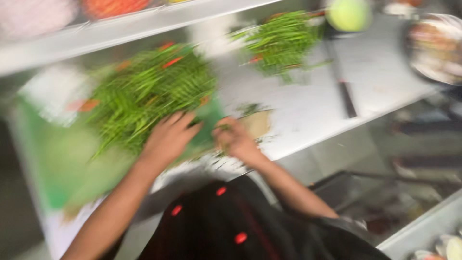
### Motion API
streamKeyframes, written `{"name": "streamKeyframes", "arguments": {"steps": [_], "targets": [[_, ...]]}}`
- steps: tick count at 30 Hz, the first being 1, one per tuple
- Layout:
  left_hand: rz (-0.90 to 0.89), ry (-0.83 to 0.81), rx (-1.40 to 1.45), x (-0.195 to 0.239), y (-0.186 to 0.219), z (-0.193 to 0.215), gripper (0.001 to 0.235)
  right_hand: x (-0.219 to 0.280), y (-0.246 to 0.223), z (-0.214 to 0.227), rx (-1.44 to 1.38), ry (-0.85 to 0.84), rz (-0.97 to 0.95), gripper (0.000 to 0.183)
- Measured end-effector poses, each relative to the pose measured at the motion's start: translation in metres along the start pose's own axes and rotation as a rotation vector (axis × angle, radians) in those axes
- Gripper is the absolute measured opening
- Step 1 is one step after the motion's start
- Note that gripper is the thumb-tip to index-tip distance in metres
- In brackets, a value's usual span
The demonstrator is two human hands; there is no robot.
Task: The person repeatedly picks green chilies from a pile on a green cutting board, removes the stems by hand, and places the trimmed chilies onto a stainless steel counter. The process continues throughout the clip with a steady accumulation of trimmed chilies.
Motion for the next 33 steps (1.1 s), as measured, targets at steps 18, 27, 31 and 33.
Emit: {"name": "streamKeyframes", "arguments": {"steps": [18,27,31,33], "targets": [[0.578,0.134,1.146,0.127,-0.069,-0.138,0.017,0.028,-0.03,-0.061,0.917,-0.289,0.371,0.033],[0.432,0.153,0.244,0.084,-0.022,-0.032,0.021,0.011,0.037,0.019,0.928,-0.377,0.011,0.029],[0.503,0.293,-0.008,0.045,-0.026,0.003,0.007,-0.07,-0.033,0.124,0.76,-0.167,0.671,0.042],[0.607,0.149,-0.152,0.032,-0.032,-0.01,0.016,-0.12,-0.048,0.203,0.332,0.095,0.345,0.056]]}}
Point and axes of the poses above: each hand's wrist, its own x-axis away from the middle knuckle, its own z-axis out of the back of the hand, y = z × x, the point moved 7 cm from there along -x, towards the middle knuckle, and after that the axes turned 7 degrees about z, right-handed, at the moved point
